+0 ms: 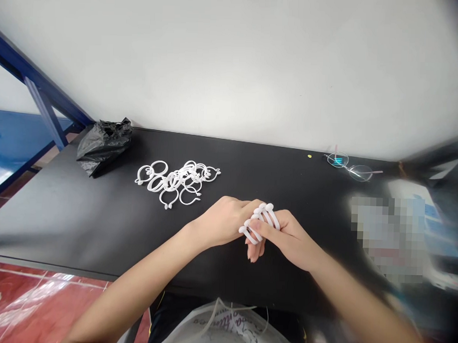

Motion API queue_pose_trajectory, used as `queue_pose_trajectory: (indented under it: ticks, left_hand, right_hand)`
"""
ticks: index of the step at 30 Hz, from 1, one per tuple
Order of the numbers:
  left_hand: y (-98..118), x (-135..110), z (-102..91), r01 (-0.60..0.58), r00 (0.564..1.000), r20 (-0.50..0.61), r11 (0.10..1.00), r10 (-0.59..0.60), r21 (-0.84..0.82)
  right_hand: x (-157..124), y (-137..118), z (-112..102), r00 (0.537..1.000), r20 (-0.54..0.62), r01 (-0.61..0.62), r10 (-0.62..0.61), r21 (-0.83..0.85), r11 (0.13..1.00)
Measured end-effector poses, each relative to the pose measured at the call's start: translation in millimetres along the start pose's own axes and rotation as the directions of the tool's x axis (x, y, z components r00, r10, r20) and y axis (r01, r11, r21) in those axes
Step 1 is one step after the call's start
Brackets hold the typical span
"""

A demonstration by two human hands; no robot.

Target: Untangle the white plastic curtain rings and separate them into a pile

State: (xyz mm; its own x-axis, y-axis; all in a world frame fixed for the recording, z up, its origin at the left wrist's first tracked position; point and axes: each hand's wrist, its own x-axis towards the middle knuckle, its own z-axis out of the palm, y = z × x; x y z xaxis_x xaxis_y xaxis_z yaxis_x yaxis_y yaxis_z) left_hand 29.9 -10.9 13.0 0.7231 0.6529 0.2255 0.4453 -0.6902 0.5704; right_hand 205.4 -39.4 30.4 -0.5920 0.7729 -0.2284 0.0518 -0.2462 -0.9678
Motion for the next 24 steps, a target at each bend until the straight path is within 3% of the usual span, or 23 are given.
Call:
queue_pose_trajectory:
  ticks: [5,13,17,20,24]
  left_hand:
    - [-3,-1,-4.3,-0.011,1.0,-0.011,0.973,0.008,-0.232]
    - [-5,-3,-1.4,-0.074,0.997,-0.03,0.923,0.067,-0.378]
    - [-1,-5,0.4,-0.108,0.994,-0.053,0.935,0.096,-0.337]
    - [0,-6,1.8,-0.135,0.989,-0.091,0.969,0.118,-0.207]
    - [-2,-7,2.8,-0.074,0.997,-0.026,0.99,0.071,-0.119]
  right_hand:
    - [-2,7,4,0.965,-0.067,0.236,-0.253,-0.2,0.951]
    - [-4,12,-3,0.855,0.132,0.506,-0.501,-0.421,0.753]
    - [-9,10,-1,0.851,0.148,0.512,-0.504,-0.443,0.736]
    - [-10,10,1,0.893,0.122,0.446,-0.433,-0.369,0.816]
    - [-7,8,-3,0.957,0.117,0.286,-0.265,-0.233,0.929]
